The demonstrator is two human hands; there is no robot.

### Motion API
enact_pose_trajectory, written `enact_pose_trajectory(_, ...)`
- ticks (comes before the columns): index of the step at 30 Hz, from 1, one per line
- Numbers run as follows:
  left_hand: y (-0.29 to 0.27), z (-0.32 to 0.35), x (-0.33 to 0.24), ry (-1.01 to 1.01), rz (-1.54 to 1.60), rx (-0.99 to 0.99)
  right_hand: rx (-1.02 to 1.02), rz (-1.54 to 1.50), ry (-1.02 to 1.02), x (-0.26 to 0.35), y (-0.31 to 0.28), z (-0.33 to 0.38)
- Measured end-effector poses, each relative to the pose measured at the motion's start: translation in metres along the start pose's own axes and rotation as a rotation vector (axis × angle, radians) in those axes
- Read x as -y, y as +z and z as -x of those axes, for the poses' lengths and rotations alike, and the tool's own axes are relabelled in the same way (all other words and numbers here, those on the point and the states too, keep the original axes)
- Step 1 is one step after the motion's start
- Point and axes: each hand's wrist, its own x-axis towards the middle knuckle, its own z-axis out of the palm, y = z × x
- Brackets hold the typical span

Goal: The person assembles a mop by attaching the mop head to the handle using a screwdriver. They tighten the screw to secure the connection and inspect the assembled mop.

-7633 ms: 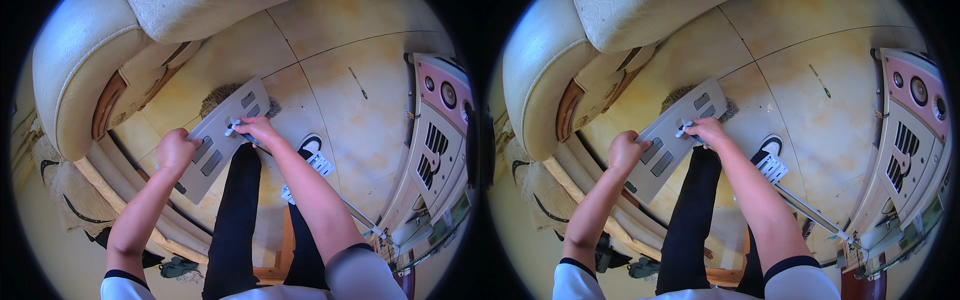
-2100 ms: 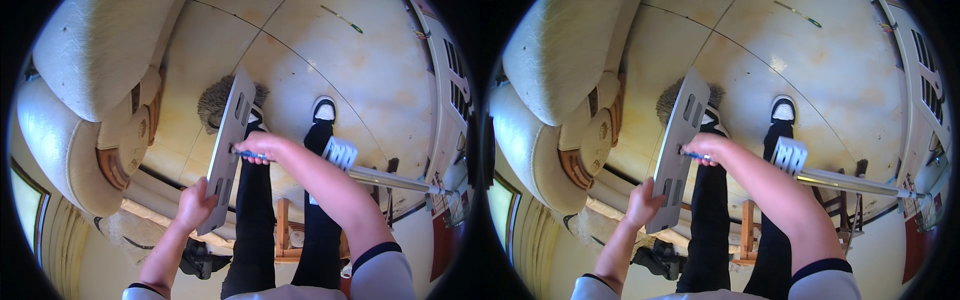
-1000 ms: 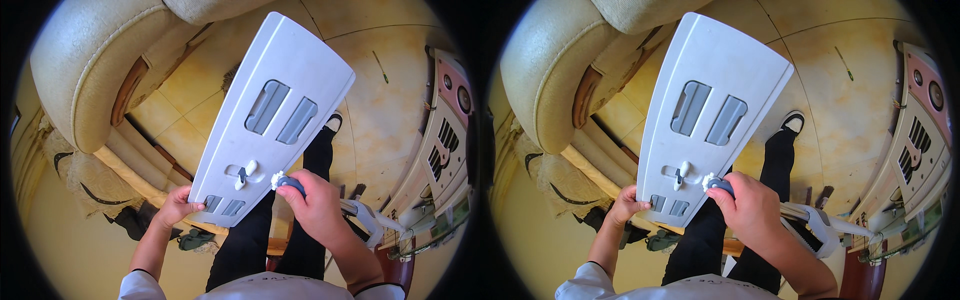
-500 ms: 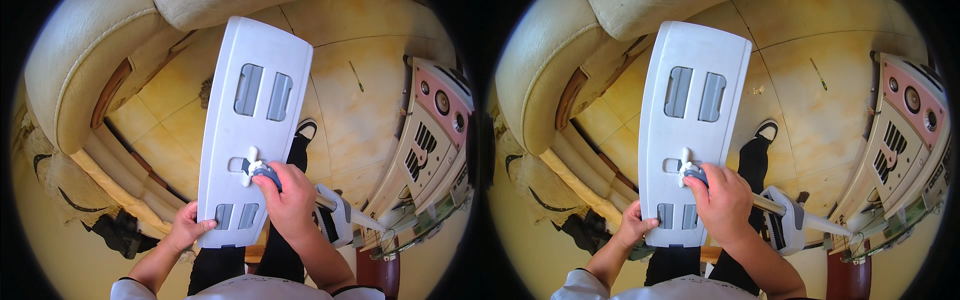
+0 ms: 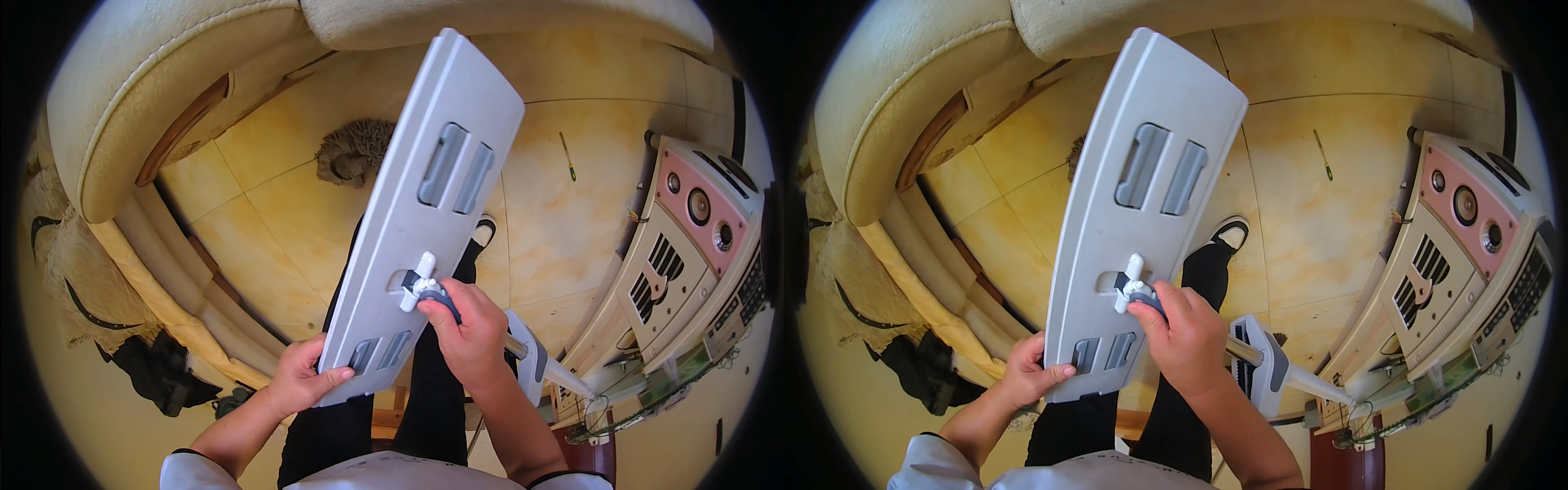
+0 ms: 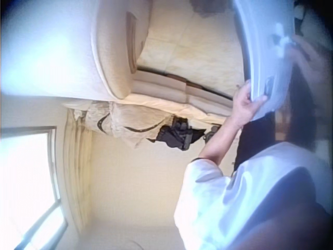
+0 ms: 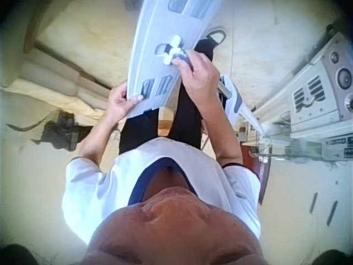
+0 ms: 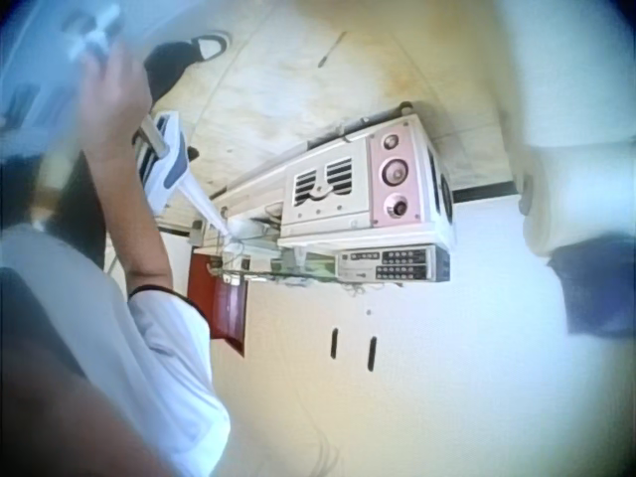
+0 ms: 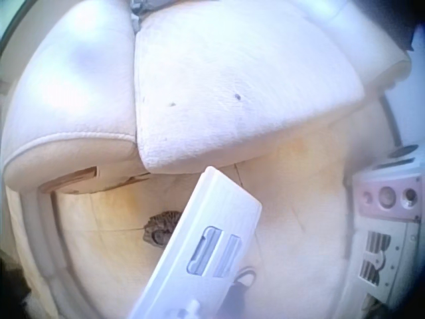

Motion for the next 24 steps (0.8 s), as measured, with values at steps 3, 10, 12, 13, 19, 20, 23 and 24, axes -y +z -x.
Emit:
enact_pose_trajectory(3, -0.002, -0.004, -0.004, -0.013, -0.084, -0.006, 0.073, -0.062, 0.037, -0.003, -0.007, 0.000)
enact_pose_trajectory(10, -0.002, -0.006, 0.002, 0.180, -0.304, -0.039, 0.344, -0.063, 0.044, -0.011, -0.021, -0.002)
enact_pose_trajectory(12, -0.010, -0.013, 0.000, 0.232, -0.332, -0.010, 0.418, -0.032, 0.052, -0.013, -0.023, -0.002)
enact_pose_trajectory(13, -0.013, -0.015, -0.002, 0.252, -0.346, -0.001, 0.414, -0.026, 0.026, -0.014, -0.023, -0.002)
enact_pose_trajectory(19, -0.023, -0.020, -0.022, -0.003, -0.134, 0.220, 0.505, 0.044, 0.008, -0.022, -0.022, 0.008)
enact_pose_trajectory(20, -0.022, -0.024, -0.024, -0.051, -0.040, 0.225, 0.538, 0.055, 0.040, -0.022, -0.021, 0.007)
enact_pose_trajectory(23, -0.016, -0.043, -0.030, -0.135, 0.196, 0.209, 0.509, 0.022, 0.032, -0.027, -0.015, 0.005)
enact_pose_trajectory(24, -0.013, -0.049, -0.031, -0.156, 0.292, 0.185, 0.482, 0.001, 0.011, -0.030, -0.013, 0.006)
